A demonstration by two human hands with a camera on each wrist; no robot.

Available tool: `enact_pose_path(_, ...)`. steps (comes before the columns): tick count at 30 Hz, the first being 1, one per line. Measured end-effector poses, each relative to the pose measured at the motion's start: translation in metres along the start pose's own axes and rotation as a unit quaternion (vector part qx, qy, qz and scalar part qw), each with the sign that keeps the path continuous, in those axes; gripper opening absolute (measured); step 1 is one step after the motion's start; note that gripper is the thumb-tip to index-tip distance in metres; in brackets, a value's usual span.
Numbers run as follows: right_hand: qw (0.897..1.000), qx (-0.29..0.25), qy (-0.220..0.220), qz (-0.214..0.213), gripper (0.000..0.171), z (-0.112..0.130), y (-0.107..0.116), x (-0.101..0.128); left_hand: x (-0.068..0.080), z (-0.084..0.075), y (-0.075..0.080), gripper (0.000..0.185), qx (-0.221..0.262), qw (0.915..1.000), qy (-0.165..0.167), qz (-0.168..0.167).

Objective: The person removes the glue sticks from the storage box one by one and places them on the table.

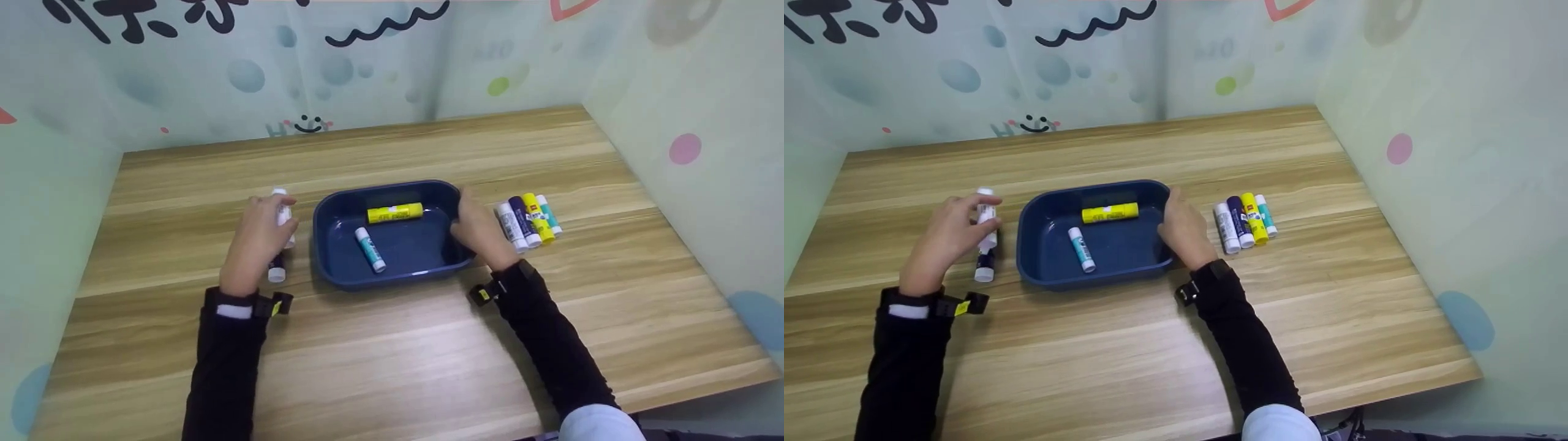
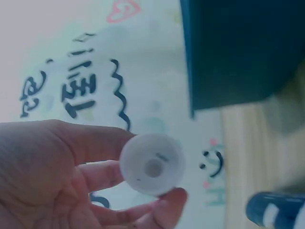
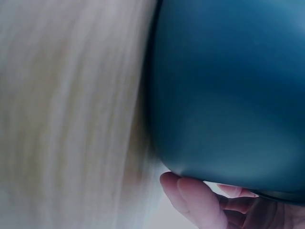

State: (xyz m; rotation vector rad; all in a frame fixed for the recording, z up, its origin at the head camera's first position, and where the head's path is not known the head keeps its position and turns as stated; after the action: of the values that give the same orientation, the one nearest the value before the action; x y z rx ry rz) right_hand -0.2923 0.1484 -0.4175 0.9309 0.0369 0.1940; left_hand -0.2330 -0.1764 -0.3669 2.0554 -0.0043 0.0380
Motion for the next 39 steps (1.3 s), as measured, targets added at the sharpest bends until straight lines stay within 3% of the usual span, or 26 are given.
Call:
enact_pose_path(4,1.000,-0.003,-0.001,0.001,0.068,0.000,-0.001,0.000,0.000,0.017,-0.001,0.041,-0.026,0.9977,0.023,0.058)
enact_pose_path(11,1.000,0.005,-0.002,0.004,0.069,0.001,-0.001,-0.001,0.001,0.046,0.003,0.043,-0.063,0.9907,0.053,0.109)
enact_pose_path(17,1.000,0.002,-0.003,0.001,0.066,0.000,-0.001,-0.001,-0.002,0.067,0.002,0.056,-0.027,0.9813,0.095,0.165)
enact_pose_path(24,1.000,0.007,0.002,-0.005,0.062,-0.002,-0.001,0.000,-0.001,0.072,0.002,0.075,0.017,0.9746,0.101,0.199)
enact_pose_path(28,1.000,0.007,0.005,-0.007,0.062,-0.002,0.000,-0.001,0.000,0.069,0.004,0.090,0.027,0.9720,0.100,0.211)
enact_pose_path(33,1.000,0.010,0.012,-0.010,0.063,-0.001,-0.001,0.000,0.003,0.063,0.009,0.092,0.028,0.9721,0.103,0.209)
enact_pose_path(36,1.000,0.011,0.017,-0.014,0.063,-0.001,-0.001,0.000,0.005,0.054,0.013,0.085,0.008,0.9780,0.100,0.183)
enact_pose_path(39,1.000,0.011,0.020,-0.017,0.062,0.000,-0.001,0.001,0.006,0.040,0.018,0.073,-0.012,0.9884,0.075,0.131)
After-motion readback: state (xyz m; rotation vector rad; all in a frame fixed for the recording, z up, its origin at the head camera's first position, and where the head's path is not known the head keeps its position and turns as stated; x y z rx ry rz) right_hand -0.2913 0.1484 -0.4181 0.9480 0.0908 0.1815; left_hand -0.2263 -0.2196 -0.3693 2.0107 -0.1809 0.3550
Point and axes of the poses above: each hand's wrist, its own x-axis away from the middle knuckle, its own y-axis out of the back of the hand, z = x × y, the point moved 3 cm from there along -x, towards the middle knuckle, and after that the axes turned 9 degrees about -x, right-handed, at the moved point
